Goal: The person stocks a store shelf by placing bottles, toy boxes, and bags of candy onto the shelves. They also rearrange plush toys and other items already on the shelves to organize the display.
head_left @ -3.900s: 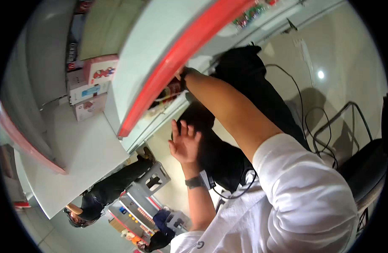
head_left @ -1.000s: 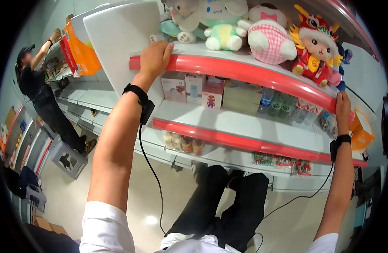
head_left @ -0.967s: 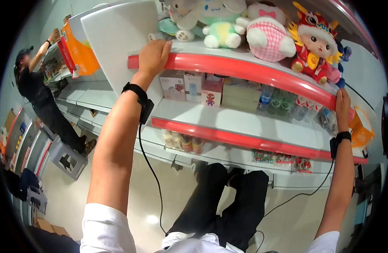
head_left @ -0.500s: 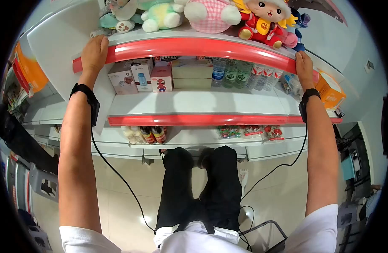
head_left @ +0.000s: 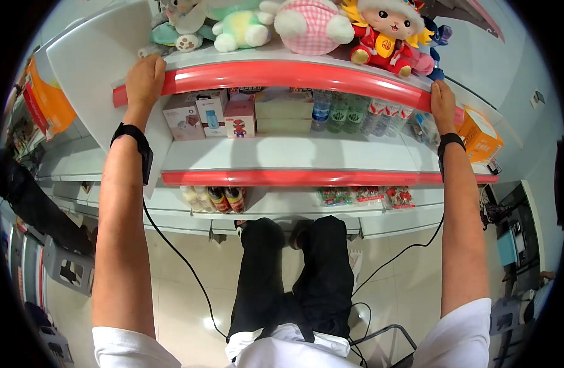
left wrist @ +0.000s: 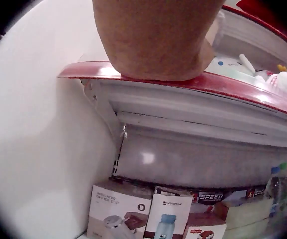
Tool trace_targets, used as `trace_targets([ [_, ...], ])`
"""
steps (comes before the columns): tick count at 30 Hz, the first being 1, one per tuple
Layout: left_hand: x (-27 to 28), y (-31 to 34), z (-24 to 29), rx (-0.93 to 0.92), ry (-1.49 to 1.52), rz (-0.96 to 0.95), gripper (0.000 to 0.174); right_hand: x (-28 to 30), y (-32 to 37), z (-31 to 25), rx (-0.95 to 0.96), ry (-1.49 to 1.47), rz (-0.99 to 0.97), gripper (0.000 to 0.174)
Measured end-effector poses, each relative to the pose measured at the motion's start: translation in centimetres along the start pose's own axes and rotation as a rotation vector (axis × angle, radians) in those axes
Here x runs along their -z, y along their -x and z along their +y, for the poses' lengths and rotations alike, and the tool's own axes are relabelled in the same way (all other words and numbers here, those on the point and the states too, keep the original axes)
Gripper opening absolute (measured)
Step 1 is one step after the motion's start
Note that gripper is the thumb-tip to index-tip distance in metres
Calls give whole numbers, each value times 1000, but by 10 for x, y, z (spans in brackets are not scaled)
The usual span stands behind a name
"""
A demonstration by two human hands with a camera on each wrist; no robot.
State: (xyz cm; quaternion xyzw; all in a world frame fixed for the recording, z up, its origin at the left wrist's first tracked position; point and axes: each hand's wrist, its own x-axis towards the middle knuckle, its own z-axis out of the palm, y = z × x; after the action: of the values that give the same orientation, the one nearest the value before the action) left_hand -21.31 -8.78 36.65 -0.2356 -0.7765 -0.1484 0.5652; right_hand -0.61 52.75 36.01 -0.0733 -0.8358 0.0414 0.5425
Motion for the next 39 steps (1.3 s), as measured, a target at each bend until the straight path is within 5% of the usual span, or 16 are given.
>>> trace_targets([
  [14,18,-1,13,6,105,-89,14,24,5,-38,38,-3,93,25],
  [16,42,2,55,-180,7,250,12,35,14,-86,189,-205,413,23],
  [18,59,25,103,-199,201,205,27,39,37,-125,-139,-764,127,19],
  [20,64,70,164,89,847,-69,36,28,59,-174,-269,-1147,52,18],
  [21,74,91,200,92,866,-154,44,21,71,-200,-373,-1389,28,18],
  [24,80,164,290,583,1572,-541,91,-7,102,-256,-581,-1818,11,19],
  [26,92,191,327,951,1950,-637,85,-20,124,-266,-702,-1995,25,21],
  [28,89,223,339,1081,1992,-665,74,-34,144,-276,-844,-2076,91,21],
  [30,80,243,342,1575,2038,-442,44,-54,166,-275,-881,-2027,135,21],
  [34,79,283,353,1743,1969,-559,22,-77,200,-274,-902,-1863,209,20],
  [39,68,311,356,1774,1878,-574,16,-99,236,-276,-671,-1407,-53,16],
])
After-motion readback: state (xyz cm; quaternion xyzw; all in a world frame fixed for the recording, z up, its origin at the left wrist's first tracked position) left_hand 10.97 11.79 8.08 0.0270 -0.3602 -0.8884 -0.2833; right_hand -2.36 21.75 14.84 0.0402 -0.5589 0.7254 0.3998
